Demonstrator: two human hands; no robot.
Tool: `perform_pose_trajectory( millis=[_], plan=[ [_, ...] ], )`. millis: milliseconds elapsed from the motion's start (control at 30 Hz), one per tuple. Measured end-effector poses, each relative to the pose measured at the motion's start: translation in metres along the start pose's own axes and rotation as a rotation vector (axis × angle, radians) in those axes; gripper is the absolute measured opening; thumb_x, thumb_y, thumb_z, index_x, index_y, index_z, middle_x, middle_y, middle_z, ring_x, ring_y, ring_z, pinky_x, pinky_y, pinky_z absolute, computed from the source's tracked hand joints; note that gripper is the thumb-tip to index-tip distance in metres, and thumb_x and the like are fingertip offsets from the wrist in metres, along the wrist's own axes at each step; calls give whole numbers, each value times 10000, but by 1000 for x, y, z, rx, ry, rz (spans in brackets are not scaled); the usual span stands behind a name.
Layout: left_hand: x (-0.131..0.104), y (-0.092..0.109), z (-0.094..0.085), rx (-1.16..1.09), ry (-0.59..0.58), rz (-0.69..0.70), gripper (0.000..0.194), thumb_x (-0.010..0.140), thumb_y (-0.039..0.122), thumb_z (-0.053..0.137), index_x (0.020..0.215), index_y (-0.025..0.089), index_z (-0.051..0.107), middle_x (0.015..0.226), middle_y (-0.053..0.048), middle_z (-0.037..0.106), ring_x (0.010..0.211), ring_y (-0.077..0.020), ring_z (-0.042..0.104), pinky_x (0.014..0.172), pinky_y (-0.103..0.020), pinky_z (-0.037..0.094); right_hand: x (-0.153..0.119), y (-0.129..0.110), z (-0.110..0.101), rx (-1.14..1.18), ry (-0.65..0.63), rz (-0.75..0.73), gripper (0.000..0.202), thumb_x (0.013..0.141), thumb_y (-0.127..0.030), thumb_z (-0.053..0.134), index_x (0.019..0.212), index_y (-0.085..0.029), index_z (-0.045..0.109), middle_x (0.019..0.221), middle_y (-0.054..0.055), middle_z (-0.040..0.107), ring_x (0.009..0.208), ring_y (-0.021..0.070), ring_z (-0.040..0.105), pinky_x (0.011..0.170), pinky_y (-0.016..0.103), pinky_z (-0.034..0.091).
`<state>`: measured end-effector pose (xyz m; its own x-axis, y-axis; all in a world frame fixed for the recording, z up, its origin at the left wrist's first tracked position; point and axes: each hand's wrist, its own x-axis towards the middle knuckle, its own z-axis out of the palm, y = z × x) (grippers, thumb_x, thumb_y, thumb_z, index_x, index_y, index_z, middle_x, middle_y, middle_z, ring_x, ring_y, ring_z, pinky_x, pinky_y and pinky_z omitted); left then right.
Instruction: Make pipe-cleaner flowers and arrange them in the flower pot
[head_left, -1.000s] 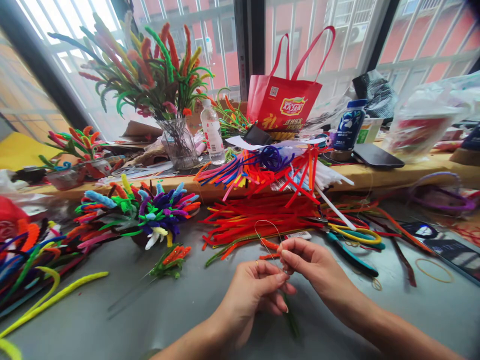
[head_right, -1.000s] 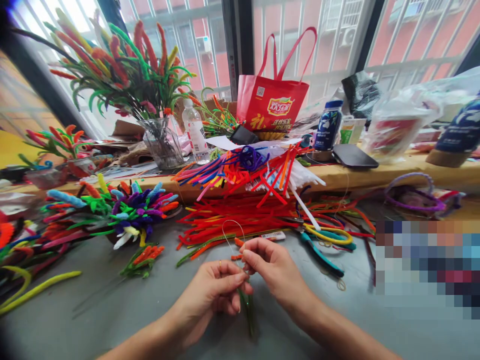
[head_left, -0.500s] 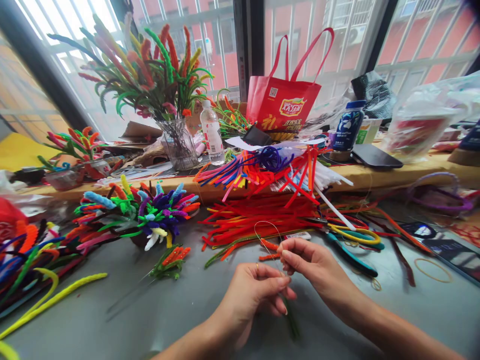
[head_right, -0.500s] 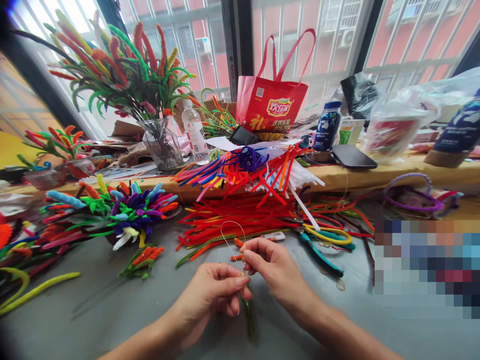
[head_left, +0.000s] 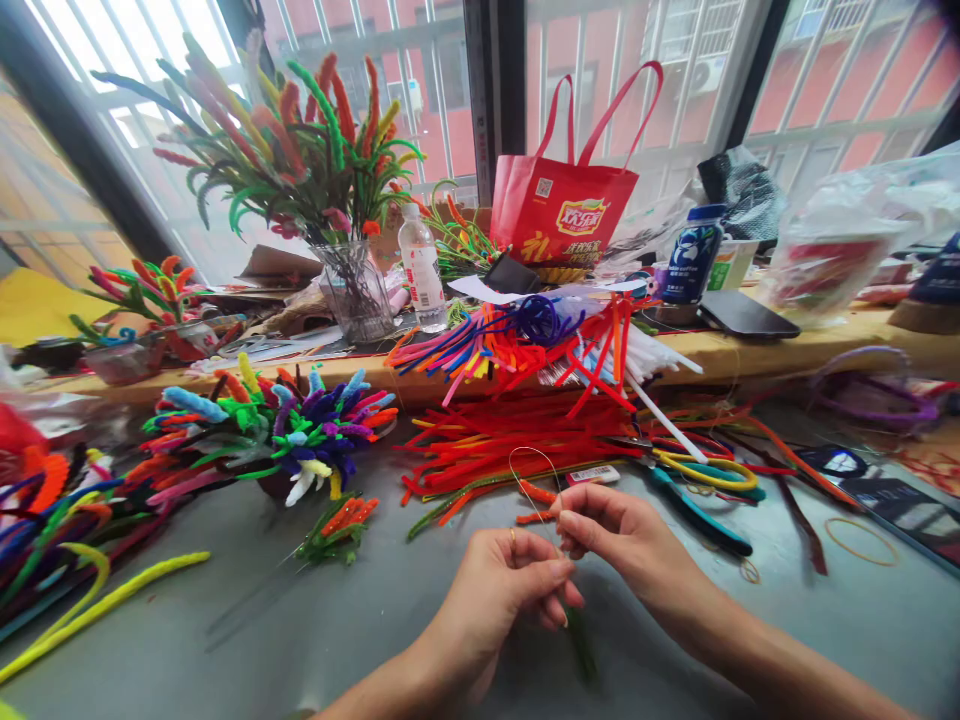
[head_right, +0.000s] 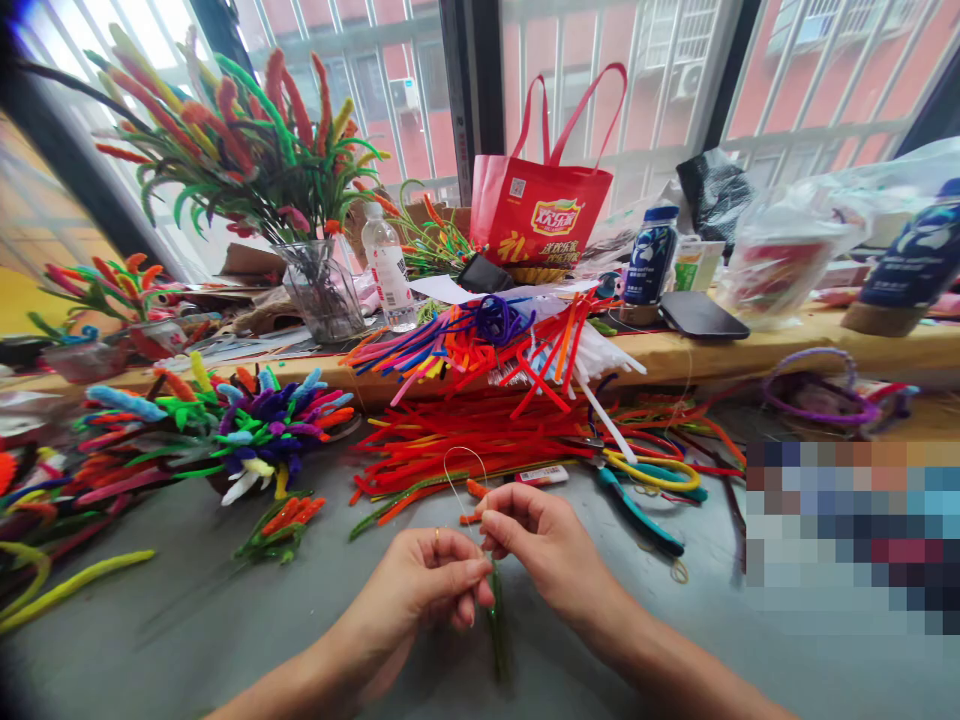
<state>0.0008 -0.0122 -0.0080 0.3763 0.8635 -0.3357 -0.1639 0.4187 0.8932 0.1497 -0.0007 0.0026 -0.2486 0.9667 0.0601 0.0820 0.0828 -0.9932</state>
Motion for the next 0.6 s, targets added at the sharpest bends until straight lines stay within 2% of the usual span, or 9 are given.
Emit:
perform_pose_trajectory(
  millis=[100,167,200,267,333,400,500,600],
  plan=[
    [4,1,-3,65,19,44,307,584,374,735,636,111,586,552,-31,621,437,-69,470,472,-196,359,2,-4,-15,-237,-83,-39,224,829,-382,527,825,-185,633,731,12,634,672,153,590,618,258,468],
    [7,3,-6,160,27,91,292,605,378,702,639,119,573,546,-22,609,444,-74,459,480,-204,358,2,-5,-39,-582,-167,-127,235,847,-368,494,873,-206,663,845,44,672,789,199,620,708,312,485],
    [8,4,-7,216,35,114,277,620,374,682,641,123,568,548,-18,603,458,-79,457,486,-206,359,1,-3,-53,-783,-119,-193,218,831,-358,515,882,-212,668,898,59,676,847,230,622,752,353,485],
    [9,6,-10,324,51,155,238,657,355,638,655,129,564,571,-14,594,505,-92,467,504,-209,364,0,4,-86,-1088,113,-258,276,838,-357,480,987,-190,641,1006,109,651,915,279,615,802,438,480],
    [10,7,-11,410,51,174,201,692,330,599,676,133,561,594,-11,584,546,-103,473,520,-211,369,-2,15,-116,-1272,213,-242,434,801,-423,526,1128,-143,580,1132,167,604,1035,329,561,875,491,449],
    [12,6,-14,467,36,184,179,725,314,566,699,138,549,614,-4,573,562,-105,468,534,-214,373,-5,27,-136,-1386,241,-217,509,784,-452,542,1145,-95,564,1138,203,591,1051,346,548,878,492,454],
    [14,3,-17,531,22,223,169,771,310,520,722,148,525,631,4,558,574,-106,464,554,-221,377,-9,37,-145,-1488,180,-192,469,802,-456,522,1070,-79,598,1064,207,608,978,331,583,826,460,492],
    [16,1,-21,592,41,274,179,805,314,485,727,155,512,640,3,550,590,-111,469,562,-223,370,-14,32,-136,-1598,217,-213,458,783,-458,555,1018,-70,617,1002,203,613,936,353,582,794,486,491]
  ],
)
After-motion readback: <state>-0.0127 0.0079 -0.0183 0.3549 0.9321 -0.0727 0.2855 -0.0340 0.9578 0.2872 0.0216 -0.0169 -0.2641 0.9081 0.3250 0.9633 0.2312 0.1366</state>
